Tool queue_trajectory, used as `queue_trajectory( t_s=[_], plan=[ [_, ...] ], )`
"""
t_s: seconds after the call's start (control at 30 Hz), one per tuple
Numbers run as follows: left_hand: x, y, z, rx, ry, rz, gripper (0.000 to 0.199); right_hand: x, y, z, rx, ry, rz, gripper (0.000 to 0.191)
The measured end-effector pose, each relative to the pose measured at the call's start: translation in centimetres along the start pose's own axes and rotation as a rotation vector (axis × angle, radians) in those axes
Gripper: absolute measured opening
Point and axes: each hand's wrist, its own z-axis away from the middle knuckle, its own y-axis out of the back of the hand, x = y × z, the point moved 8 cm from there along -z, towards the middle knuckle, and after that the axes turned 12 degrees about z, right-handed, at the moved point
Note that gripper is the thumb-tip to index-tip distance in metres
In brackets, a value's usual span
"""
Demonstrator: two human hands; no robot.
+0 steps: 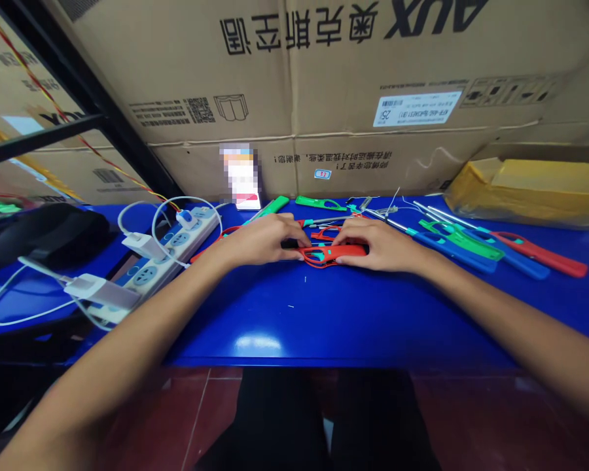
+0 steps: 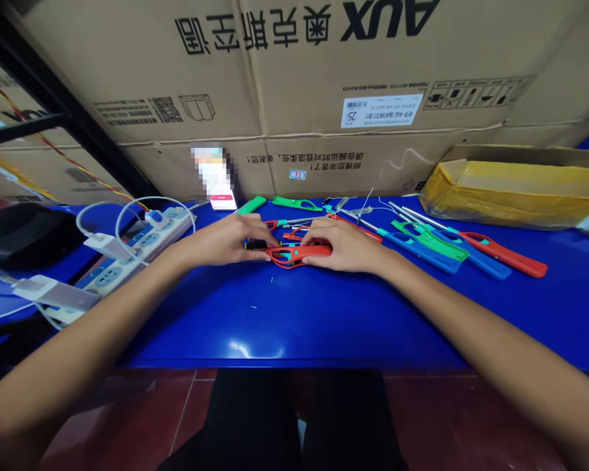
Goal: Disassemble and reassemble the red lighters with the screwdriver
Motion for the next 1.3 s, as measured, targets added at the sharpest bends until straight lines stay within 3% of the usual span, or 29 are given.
queue_trajectory(
  t_s=[0.47, 1.3],
  plan=[
    [-0.7, -1.1, 0.0, -0.024, 0.017, -0.046, 0.019, 0.0, -0.9, 0.0, -0.139, -0.044, 0.029, 0.026],
    [-0.7, -1.9, -0.3, 0.006, 0.077, -0.084, 0.018, 0.0, -0.9, -0.4, -0.253, -0.201, 0.107, 0.023]
  ],
)
